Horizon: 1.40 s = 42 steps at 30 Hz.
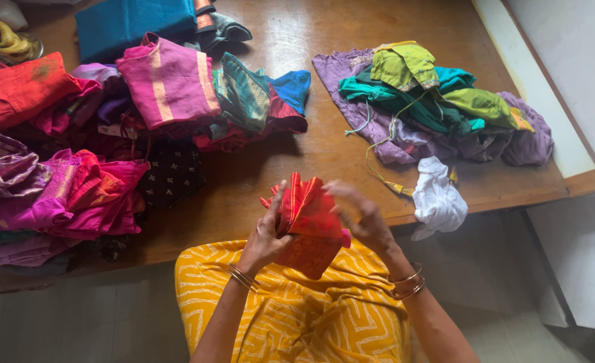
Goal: The person picks up several garments from a pile on a wooden surface, spreads them out to show the front and back, and then folds them by hand, placing each folded item into a new pile.
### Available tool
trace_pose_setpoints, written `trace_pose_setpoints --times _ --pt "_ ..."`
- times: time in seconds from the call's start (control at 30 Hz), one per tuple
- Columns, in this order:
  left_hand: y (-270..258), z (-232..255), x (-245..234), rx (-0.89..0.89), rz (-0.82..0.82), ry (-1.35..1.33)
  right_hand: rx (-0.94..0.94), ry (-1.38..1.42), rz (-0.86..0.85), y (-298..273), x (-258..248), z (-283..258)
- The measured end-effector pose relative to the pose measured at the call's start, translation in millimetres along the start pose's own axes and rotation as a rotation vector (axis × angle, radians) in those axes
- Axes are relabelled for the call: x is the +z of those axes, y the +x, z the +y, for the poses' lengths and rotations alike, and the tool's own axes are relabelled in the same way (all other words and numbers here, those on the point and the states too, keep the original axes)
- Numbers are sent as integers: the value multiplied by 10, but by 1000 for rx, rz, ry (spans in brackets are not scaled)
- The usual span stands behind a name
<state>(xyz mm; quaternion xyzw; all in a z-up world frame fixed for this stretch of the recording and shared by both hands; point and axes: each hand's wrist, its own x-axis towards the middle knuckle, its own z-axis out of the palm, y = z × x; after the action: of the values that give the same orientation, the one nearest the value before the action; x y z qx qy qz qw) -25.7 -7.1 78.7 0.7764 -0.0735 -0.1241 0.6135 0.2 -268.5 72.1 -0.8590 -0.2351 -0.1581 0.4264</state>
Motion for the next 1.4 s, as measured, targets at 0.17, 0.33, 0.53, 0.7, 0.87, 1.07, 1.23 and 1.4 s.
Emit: trace_pose_setpoints --times 0.17,0.33,0.53,0.7,0.87,1.07,1.23,1.4 --pt "30 83 -29 120 -72 35 -54 69 -546 5 249 -156" --pt "-3 24 -180 129 -161 91 235 102 -733 -170 281 -148" --pt "16 -100 -101 10 -31 158 245 318 -728 -57 243 -63" --pt "82 -433 -188 517 72 298 220 298 -805 32 173 22" --pt "-50 -706 -238 -72 -401 -313 280 93 -941 99 227 18" --pt "-144 -852 -193 -190 -289 -486 391 142 -907 133 312 9" --pt "-206 -1212 -355 -79 -109 -600 266 232 -938 -115 523 435" --pt "-252 -1293 -732 -144 13 -660 555 488 -808 -174 762 612"
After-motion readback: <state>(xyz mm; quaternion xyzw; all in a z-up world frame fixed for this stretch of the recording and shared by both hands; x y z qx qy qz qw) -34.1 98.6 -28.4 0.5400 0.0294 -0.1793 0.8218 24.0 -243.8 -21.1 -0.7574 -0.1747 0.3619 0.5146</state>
